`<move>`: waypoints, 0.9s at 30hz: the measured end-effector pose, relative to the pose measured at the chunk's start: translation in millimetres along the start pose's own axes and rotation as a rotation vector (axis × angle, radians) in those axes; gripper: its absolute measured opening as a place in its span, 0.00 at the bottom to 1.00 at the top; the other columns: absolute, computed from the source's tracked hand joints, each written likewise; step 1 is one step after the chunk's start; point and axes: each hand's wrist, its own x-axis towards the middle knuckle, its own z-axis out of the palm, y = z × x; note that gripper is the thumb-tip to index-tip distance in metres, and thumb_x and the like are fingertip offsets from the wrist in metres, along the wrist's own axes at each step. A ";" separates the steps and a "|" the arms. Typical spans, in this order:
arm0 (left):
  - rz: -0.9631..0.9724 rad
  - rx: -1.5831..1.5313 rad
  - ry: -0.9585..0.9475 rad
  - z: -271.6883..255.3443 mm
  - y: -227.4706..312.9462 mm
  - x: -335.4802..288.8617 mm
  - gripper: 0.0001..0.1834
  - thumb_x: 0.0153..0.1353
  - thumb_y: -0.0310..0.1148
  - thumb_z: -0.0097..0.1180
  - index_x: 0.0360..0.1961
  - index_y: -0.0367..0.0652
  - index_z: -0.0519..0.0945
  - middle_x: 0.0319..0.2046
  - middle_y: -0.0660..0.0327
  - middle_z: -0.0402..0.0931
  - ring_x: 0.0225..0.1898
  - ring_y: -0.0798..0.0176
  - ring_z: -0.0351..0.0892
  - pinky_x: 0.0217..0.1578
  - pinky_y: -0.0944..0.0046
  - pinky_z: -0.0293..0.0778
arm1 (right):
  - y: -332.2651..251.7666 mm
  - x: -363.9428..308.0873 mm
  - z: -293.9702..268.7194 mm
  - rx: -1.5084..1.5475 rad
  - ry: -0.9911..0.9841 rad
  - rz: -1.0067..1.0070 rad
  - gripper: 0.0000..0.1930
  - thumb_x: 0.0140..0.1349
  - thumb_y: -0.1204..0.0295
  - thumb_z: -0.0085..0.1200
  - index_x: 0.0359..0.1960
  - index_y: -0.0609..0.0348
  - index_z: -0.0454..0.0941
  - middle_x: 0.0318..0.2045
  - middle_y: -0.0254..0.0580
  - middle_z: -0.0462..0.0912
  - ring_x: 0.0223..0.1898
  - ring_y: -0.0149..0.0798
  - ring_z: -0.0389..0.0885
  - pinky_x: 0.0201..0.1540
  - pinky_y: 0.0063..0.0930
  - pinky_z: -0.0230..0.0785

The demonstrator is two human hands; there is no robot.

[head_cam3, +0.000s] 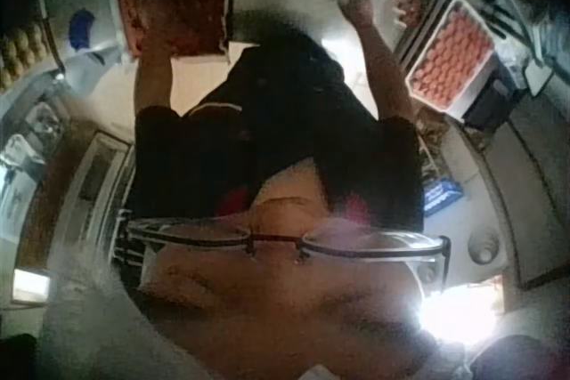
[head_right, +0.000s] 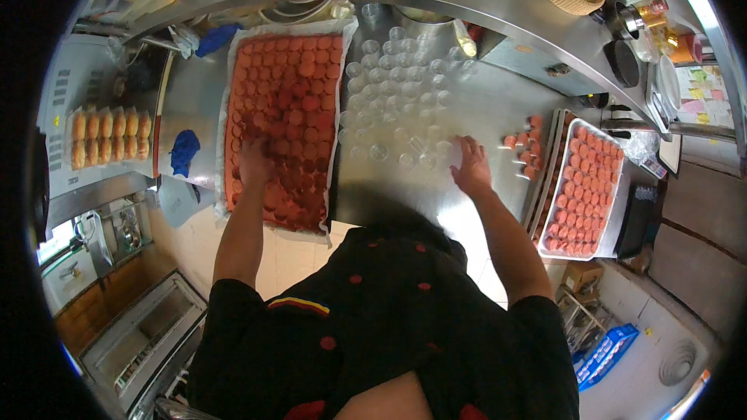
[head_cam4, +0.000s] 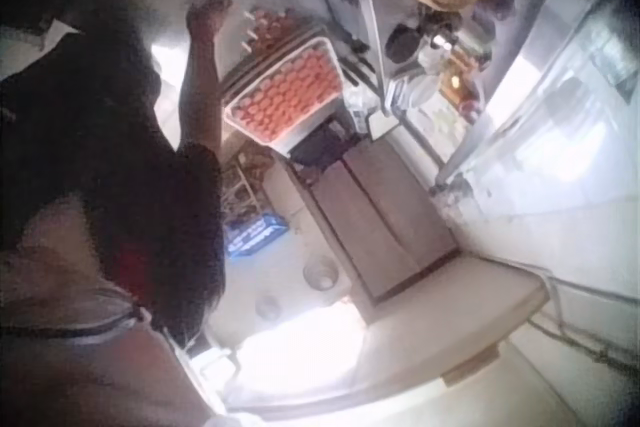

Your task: The person repeatedly picks small reddish meat pieces from a large tray and places them one by one into individual clear plastic cups arranged on the counter. The person continues this repetitive placement throughout the clip.

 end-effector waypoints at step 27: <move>0.723 -0.941 0.141 -103.8 198.4 -159.3 0.25 0.53 0.27 0.72 0.54 0.45 0.81 0.51 0.56 0.82 0.53 0.49 0.80 0.54 0.54 0.77 | -217.5 -79.0 -66.4 0.551 0.131 -0.327 0.31 0.50 0.82 0.68 0.59 0.57 0.76 0.58 0.51 0.73 0.52 0.50 0.82 0.54 0.38 0.81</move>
